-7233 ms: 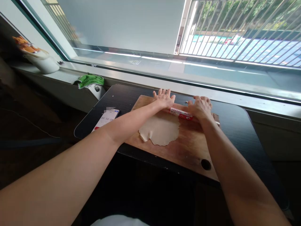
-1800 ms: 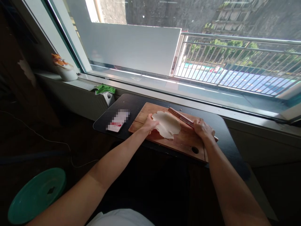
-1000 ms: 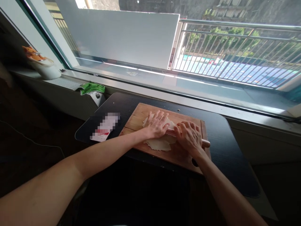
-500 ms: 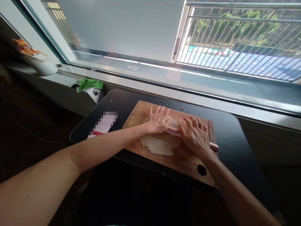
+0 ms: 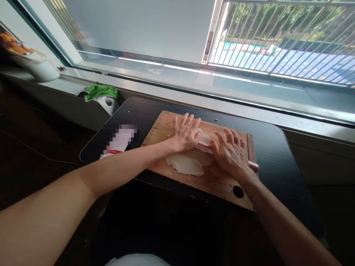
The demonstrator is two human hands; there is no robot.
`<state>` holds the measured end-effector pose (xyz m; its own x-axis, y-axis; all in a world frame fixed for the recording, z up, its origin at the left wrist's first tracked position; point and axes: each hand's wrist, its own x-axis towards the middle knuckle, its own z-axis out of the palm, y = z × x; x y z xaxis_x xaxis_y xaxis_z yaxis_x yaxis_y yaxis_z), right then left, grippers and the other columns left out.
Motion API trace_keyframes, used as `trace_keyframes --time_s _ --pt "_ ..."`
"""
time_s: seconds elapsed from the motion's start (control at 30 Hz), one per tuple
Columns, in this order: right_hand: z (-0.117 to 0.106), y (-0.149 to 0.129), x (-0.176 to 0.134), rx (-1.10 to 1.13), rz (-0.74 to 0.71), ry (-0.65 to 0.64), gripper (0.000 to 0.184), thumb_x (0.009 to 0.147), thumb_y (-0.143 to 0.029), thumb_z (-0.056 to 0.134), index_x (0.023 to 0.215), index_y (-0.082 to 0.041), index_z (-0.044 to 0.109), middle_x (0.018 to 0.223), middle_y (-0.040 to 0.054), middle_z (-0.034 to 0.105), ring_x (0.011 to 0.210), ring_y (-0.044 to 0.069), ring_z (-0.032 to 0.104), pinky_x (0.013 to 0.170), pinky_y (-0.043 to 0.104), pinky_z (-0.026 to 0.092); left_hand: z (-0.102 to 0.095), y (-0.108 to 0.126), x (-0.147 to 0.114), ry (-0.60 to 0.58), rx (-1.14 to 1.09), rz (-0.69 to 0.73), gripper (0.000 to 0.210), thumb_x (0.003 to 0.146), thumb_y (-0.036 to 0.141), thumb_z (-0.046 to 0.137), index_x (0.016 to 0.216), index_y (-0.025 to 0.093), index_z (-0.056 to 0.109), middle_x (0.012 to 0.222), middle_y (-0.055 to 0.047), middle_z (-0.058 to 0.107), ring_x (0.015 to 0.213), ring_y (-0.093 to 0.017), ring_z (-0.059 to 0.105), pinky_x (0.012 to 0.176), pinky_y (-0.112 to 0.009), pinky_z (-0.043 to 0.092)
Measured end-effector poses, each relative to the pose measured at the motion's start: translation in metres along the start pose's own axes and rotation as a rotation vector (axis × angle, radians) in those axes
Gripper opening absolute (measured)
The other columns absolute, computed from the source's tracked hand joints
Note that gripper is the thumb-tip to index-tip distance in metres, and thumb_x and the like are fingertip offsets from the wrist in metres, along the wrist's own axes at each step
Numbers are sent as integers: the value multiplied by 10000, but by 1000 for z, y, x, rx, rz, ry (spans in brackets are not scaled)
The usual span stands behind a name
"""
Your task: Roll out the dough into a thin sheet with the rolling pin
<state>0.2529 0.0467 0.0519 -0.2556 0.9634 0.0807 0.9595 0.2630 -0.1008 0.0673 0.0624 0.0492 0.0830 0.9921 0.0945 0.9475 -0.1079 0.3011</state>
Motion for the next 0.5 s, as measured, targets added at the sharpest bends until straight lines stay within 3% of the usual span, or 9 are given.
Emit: trace_keyframes --time_s 0.13,0.23,0.3,0.4,0.5 --pt "-2 13 53 77 143 -31 570 999 -449 355 1471 -170 509 1571 185 429 1481 336 321 1180 569 280 -6 4 47 -32 17 -79 612 1022 406 367 1592 185 337 1671 -131 315 1573 -304 178 1262 -605 101" --pt "-3 19 72 86 176 104 554 991 -422 382 1441 -135 531 1534 210 459 1449 350 368 1159 565 313 -10 6 66 -46 45 -127 592 1024 393 337 1586 206 334 1663 -115 335 1575 -274 177 1264 -598 110" --pt "1 17 55 62 117 160 532 1002 -433 363 1424 -169 551 1528 187 471 1435 342 390 1141 555 346 -9 5 52 -99 45 -114 595 1024 418 316 1588 232 330 1666 -96 334 1573 -277 189 1259 -601 138" --pt "10 12 15 -13 -24 146 518 1020 -471 318 1392 -231 588 1528 138 486 1454 319 369 1148 544 350 -8 2 17 -154 48 -54 618 1021 469 297 1598 249 320 1682 -76 304 1570 -301 196 1252 -606 172" --pt "12 14 16 -41 -85 158 515 1019 -483 324 1372 -240 610 1542 133 473 1477 322 331 1161 558 323 -8 2 14 -101 75 -38 616 1022 455 299 1599 238 323 1681 -79 304 1571 -299 188 1254 -598 176"
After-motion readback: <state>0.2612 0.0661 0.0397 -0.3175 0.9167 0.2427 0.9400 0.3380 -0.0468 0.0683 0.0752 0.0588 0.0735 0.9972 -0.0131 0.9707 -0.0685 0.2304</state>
